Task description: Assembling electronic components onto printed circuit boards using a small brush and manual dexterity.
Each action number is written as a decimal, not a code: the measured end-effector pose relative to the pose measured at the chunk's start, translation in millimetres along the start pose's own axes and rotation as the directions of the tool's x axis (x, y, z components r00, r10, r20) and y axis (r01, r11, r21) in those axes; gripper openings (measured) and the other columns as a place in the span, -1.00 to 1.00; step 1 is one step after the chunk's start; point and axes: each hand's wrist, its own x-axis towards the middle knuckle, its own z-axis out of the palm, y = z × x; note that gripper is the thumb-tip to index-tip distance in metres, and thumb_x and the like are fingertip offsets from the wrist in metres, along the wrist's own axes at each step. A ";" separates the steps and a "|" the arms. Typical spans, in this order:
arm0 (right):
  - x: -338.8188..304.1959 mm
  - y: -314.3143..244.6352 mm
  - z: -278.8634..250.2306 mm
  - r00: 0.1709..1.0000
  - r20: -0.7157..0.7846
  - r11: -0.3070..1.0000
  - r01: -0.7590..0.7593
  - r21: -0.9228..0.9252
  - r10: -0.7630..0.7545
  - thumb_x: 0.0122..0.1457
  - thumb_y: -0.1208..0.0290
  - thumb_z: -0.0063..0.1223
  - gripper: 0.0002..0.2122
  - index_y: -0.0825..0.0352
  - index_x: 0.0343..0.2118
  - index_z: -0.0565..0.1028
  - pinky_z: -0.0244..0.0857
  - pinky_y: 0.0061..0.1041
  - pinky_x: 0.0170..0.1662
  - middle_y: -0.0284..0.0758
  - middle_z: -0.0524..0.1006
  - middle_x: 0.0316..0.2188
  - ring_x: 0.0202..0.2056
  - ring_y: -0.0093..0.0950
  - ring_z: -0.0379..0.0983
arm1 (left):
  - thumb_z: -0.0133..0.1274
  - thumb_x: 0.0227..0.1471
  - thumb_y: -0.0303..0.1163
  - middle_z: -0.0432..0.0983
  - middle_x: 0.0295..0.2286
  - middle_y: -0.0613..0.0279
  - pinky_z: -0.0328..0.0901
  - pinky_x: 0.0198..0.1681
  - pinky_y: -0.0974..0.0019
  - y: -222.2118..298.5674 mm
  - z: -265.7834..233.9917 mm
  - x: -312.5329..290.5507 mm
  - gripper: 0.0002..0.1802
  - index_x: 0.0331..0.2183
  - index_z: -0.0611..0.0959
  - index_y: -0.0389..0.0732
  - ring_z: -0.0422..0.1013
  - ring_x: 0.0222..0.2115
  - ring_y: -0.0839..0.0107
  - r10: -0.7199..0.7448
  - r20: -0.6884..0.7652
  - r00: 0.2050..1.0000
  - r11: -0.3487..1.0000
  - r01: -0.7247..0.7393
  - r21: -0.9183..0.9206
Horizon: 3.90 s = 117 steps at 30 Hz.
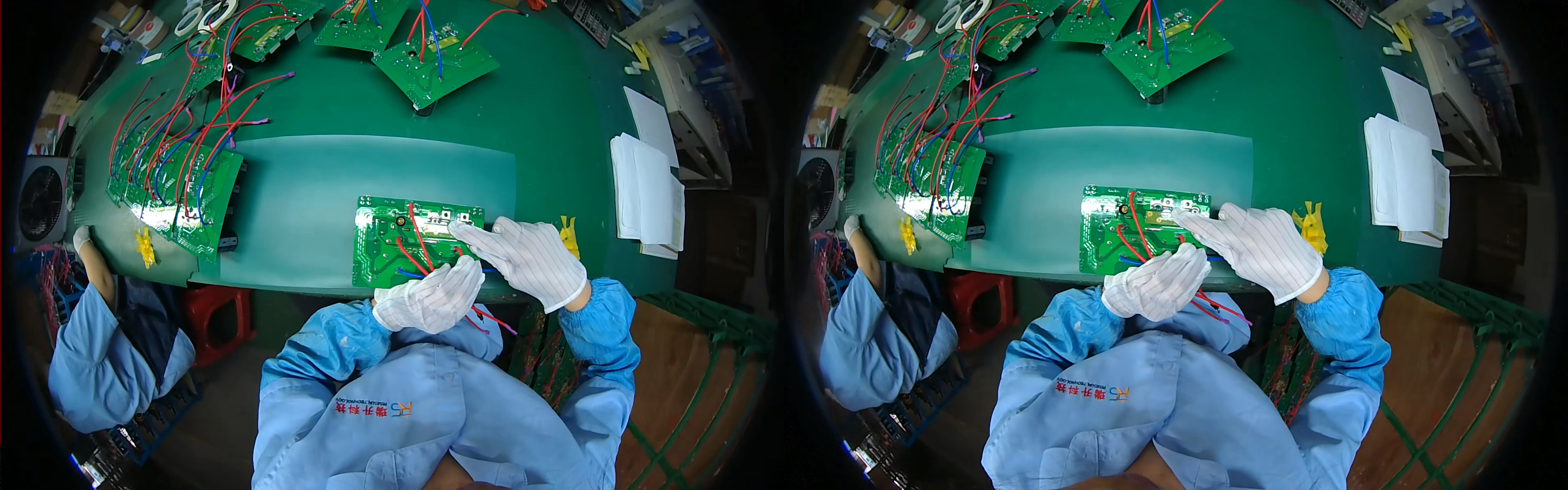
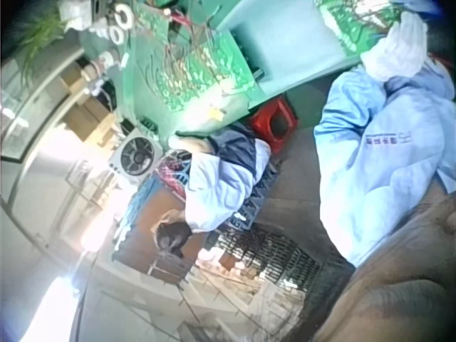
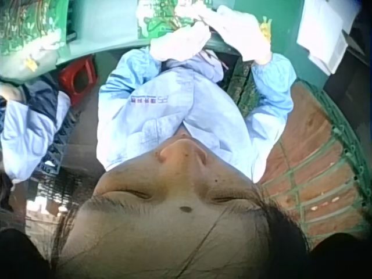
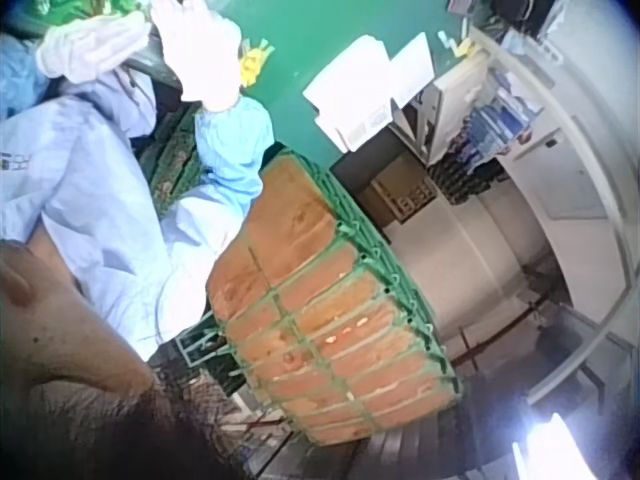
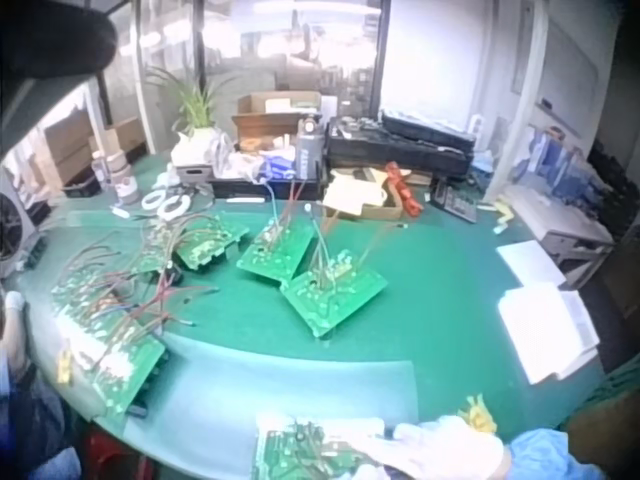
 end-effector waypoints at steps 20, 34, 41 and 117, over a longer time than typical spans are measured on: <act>-16.6 6.8 -56.7 0.778 -0.567 0.961 -0.255 0.109 0.271 0.25 0.54 0.15 -0.64 0.23 0.12 0.59 0.32 -0.38 -0.49 -0.33 0.65 -0.29 -0.53 -0.40 0.42 | 0.22 0.01 -0.48 0.63 -0.10 -0.03 0.45 0.00 0.19 14.6 9.7 -5.8 -0.64 -0.11 0.70 -0.40 0.54 -0.01 0.13 -0.151 -0.025 0.988 0.988 0.149 -0.046; -121.3 5.2 12.5 0.600 0.056 0.467 -0.673 0.573 0.798 0.51 0.21 -0.23 -0.54 0.27 0.37 0.30 0.21 -0.39 0.29 -0.16 0.39 0.31 0.29 -0.32 0.37 | 0.13 0.03 -0.39 0.52 0.09 0.13 0.36 0.15 0.14 -15.9 -50.8 4.5 -0.41 0.16 0.60 -0.13 0.49 0.09 0.16 -0.186 0.316 0.930 0.982 0.167 0.085; -112.5 5.1 0.9 0.515 -0.116 0.425 -0.539 0.727 0.850 0.51 0.24 -0.24 -0.54 0.35 0.36 0.30 0.10 -0.44 0.37 -0.21 0.35 0.35 0.35 -0.35 0.27 | 0.14 0.11 -0.31 0.64 -0.38 0.05 0.41 -0.33 0.08 -76.2 -69.4 57.6 -0.63 -0.07 0.70 -0.25 0.56 -0.41 0.11 -0.257 0.466 0.846 0.867 0.415 -0.274; -22.0 13.3 3.4 0.839 -0.495 0.973 -0.180 0.141 0.227 0.18 0.39 0.22 -0.63 0.04 0.08 0.60 0.24 -0.38 -0.58 -0.38 0.33 -0.62 -0.61 -0.47 0.38 | 0.19 0.07 -0.39 0.57 -0.15 0.28 0.32 -0.01 0.12 -4.3 -9.0 -13.4 -0.49 0.09 0.65 -0.15 0.49 -0.07 0.34 -0.153 0.298 0.942 0.975 0.095 0.200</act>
